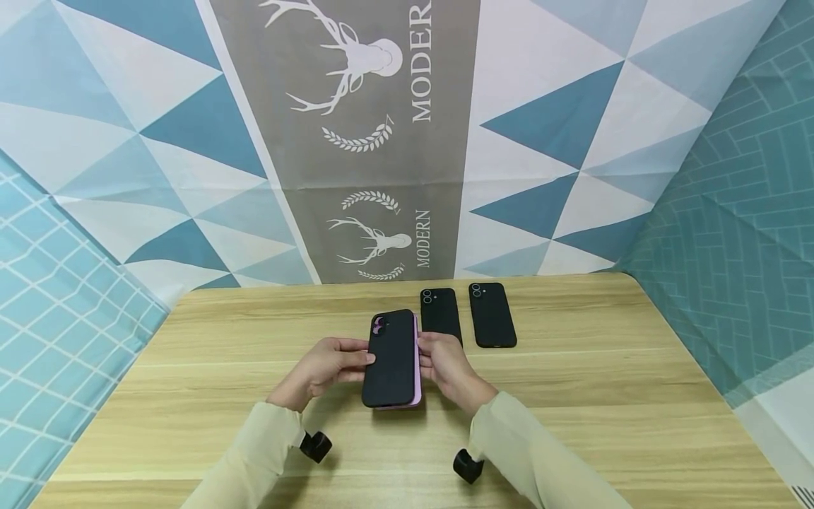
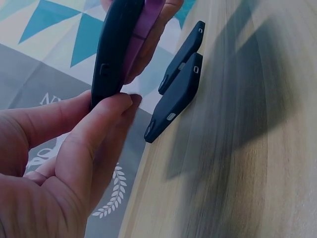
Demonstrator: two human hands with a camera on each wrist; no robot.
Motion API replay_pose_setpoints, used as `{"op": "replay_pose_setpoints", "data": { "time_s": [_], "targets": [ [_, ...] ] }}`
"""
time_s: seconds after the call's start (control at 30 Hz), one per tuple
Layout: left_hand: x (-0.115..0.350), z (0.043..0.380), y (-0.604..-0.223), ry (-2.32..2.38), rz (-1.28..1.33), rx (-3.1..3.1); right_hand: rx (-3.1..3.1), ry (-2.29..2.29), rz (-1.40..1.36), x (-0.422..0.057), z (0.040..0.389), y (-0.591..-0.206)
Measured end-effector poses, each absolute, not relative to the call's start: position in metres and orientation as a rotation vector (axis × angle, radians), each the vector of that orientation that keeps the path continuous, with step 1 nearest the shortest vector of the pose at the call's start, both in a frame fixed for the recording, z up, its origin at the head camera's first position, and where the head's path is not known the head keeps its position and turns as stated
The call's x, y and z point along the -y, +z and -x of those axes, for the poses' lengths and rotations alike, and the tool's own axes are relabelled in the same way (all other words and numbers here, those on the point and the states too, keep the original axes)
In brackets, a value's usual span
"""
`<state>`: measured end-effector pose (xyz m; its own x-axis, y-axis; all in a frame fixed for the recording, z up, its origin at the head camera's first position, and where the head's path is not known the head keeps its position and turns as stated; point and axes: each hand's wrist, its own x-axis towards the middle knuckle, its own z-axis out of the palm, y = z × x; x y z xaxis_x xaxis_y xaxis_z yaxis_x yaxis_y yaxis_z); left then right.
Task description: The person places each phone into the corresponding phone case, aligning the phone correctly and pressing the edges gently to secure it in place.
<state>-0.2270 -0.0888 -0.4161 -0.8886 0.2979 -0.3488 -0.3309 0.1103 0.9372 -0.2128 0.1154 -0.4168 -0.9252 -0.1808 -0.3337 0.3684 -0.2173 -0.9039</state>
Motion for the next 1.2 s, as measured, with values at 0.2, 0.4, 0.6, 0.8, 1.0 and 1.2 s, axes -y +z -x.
{"op": "replay_pose_setpoints", "data": {
  "time_s": [0.2, 0.4, 0.6, 0.8, 1.0, 1.2],
  "targets": [
    [0.0872, 0.2271, -0.4178, 1.819, 0.035, -1.942, -1.661, -2.207, -0.201, -0.1166, 0.2120, -0.4162],
    [0.0877, 0.2254, -0.4175, 1.799, 0.040, -1.944, -1.615, -2.227, -0.190, -0.1167, 0.2121, -0.4163],
    [0.0892, 0.2253, -0.4184, 1.787, 0.022, -1.940, -1.589, -2.246, -0.202, -0.1159, 0.2118, -0.4166],
    [0.0910, 0.2261, -0.4190, 1.795, 0.006, -1.918, -1.569, -2.263, -0.208, -0.1155, 0.2111, -0.4159],
    [0.0918, 0.2268, -0.4200, 1.815, 0.020, -1.901, -1.550, -2.278, -0.206, -0.1153, 0.2111, -0.4164],
    [0.0921, 0.2276, -0.4204, 1.856, 0.039, -1.896, -1.490, -2.297, -0.237, -0.1137, 0.2142, -0.4164]
  ]
}}
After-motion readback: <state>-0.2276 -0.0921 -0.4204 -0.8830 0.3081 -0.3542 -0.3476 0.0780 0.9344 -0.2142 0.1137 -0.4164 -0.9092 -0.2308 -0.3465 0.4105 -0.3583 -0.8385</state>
